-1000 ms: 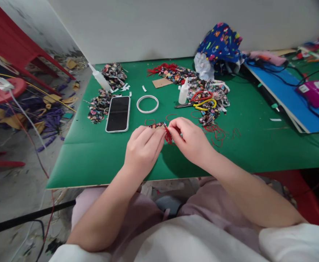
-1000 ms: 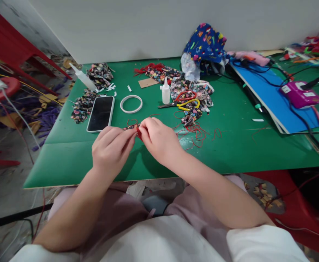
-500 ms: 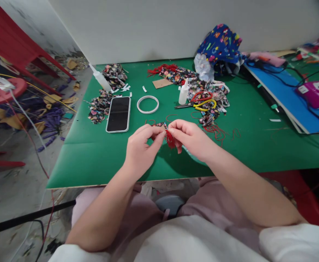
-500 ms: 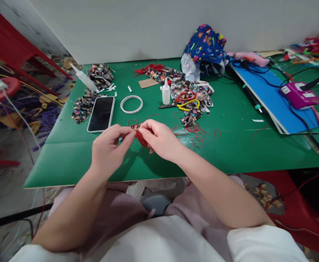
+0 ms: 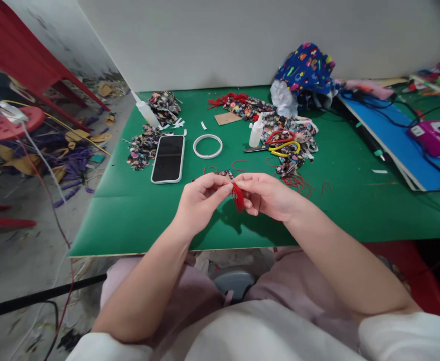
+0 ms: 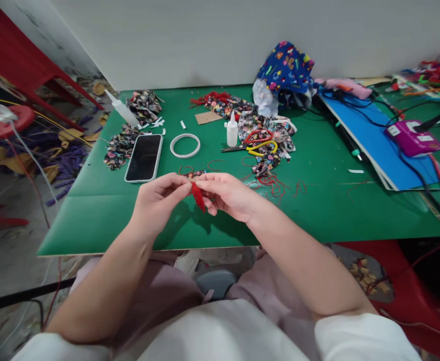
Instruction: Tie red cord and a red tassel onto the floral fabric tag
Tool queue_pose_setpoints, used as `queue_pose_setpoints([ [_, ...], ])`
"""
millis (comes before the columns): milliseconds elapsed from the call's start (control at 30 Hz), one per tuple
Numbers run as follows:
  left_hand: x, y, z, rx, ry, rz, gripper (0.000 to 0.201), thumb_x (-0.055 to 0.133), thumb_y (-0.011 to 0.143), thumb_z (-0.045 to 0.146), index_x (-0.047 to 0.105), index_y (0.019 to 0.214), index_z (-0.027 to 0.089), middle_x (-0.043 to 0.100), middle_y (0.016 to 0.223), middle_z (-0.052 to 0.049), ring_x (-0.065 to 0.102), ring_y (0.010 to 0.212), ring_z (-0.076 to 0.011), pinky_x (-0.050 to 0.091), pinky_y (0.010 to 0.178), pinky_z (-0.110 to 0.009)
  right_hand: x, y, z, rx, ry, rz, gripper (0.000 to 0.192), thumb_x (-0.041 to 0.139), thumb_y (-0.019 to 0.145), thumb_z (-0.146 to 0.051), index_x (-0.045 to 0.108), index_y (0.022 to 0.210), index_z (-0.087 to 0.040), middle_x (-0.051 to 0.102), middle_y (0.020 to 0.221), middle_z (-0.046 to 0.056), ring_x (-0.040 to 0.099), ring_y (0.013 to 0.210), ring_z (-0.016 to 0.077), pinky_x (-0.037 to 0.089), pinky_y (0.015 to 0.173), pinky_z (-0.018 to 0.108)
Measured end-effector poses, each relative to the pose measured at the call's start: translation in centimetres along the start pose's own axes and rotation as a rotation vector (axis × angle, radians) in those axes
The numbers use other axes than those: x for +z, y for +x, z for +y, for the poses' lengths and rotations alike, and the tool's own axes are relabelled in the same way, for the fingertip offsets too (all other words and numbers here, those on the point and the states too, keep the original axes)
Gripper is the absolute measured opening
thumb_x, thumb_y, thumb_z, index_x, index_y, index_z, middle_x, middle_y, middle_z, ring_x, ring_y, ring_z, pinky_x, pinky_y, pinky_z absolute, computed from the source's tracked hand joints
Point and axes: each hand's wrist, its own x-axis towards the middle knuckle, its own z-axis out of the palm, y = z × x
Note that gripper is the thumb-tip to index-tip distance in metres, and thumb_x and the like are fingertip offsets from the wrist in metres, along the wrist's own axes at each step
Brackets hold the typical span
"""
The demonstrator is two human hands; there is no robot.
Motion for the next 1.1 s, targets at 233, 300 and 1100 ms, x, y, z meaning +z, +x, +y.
queue_pose_setpoints([
  [233, -1.2, 0.3, 0.6, 0.217, 0.408, 0.022, 0.009, 0.062, 0.078, 0.021, 0.069, 0.082, 0.019, 0.065, 0.074, 0.0, 0.058, 0.071, -0.0109, 0.046, 0.066, -0.022, 0.1, -0.2, -0.5, -0.119, -0.268, 0.156, 0.019, 0.06, 0.077, -0.034, 0.053, 0.075, -0.016, 0.051, 0.052, -0.006, 0.045, 0.043, 0.0048, 0.035, 0.035, 0.013],
  [300, -1.4, 0.1, 1.2, 0.312, 0.558, 0.054, 0.011, 0.061, 0.079, 0.021, 0.07, 0.084, 0.018, 0.065, 0.073, -0.001, 0.058, 0.07, -0.0109, 0.046, 0.066, -0.022, 0.5, -0.3, -0.6, -0.193, -0.384, 0.23, 0.018, 0.059, 0.078, -0.033, 0.054, 0.076, -0.016, 0.05, 0.052, -0.006, 0.046, 0.044, 0.0053, 0.036, 0.037, 0.014],
  [1100, -1.5, -2.6, 5.4, 0.492, 0.71, 0.049, 0.017, 0.054, 0.082, 0.01, 0.063, 0.093, 0.019, 0.059, 0.078, 0.001, 0.055, 0.07, -0.0085, 0.046, 0.063, -0.02, 3.9, -3.1, -1.4, -0.373, -0.429, 0.232, 0.015, 0.051, 0.086, -0.03, 0.053, 0.077, -0.019, 0.05, 0.055, -0.005, 0.047, 0.047, 0.0057, 0.038, 0.043, 0.017],
])
